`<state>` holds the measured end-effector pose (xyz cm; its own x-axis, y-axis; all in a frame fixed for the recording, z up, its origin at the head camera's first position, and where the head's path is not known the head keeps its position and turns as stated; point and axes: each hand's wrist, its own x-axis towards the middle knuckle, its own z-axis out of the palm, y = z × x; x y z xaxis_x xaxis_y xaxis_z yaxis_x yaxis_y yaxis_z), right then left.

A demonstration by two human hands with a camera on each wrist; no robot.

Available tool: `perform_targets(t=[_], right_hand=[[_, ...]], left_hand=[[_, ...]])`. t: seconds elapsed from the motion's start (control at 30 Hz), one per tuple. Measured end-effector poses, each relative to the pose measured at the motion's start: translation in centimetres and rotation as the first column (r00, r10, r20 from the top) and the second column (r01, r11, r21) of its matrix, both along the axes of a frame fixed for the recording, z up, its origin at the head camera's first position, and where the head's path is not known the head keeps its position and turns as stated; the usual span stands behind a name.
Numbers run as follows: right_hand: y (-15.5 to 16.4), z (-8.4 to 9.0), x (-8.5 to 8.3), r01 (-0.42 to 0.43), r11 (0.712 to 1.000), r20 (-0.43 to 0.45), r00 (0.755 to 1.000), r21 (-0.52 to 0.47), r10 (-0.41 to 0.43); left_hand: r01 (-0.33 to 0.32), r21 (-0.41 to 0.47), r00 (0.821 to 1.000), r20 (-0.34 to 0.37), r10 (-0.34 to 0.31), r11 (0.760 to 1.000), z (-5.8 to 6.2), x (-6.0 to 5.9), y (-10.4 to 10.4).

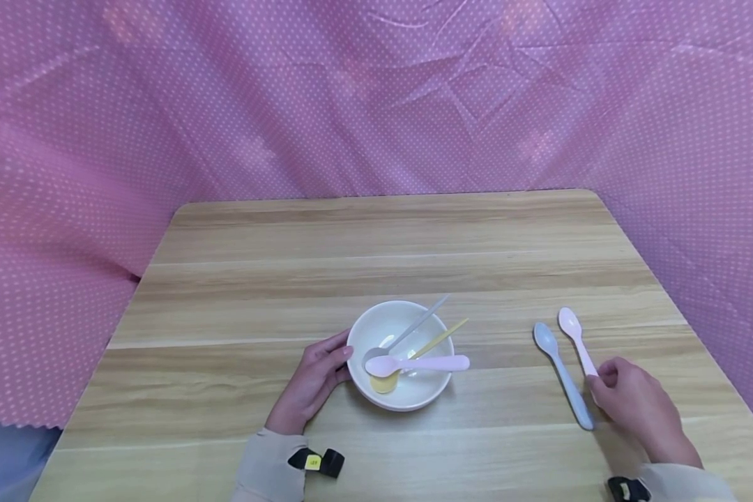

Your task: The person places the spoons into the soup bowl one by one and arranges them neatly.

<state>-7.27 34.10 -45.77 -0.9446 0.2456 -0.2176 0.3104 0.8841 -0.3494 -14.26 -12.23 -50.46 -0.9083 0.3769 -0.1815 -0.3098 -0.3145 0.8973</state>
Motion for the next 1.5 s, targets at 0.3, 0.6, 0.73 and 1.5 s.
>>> perform_targets(t=[0.3, 0.6, 0.73, 1.5], right_hand=[[0.09, 0.26, 0.09, 0.0, 1.0, 0.046, 0.999, -0.009, 0.0], [0.11, 0.23, 0.06, 0.008, 1.0, 0.067, 0.998, -0.02, -0.007], [0.16, 0.27, 0.08, 0.016, 0.999, 0.082, 0.997, -0.036, -0.013], [0.06, 0.12, 0.0, 0.006, 0.998, 0.079, 0.997, -0.059, -0.002]], left_hand=[[0.001, 0.007, 1.0, 0.0, -0.001, 1.0, -0.1, -0.01, 0.01], [0.002, 0.01, 1.0, -0.003, -0.002, 1.0, -0.13, 0.0, 0.01], [0.003, 0.006, 1.0, -0.005, -0.003, 1.0, -0.04, -0.01, 0.02], [-0.005, 0.012, 1.0, -0.011, 0.005, 1.0, -0.11, -0.03, 0.08]])
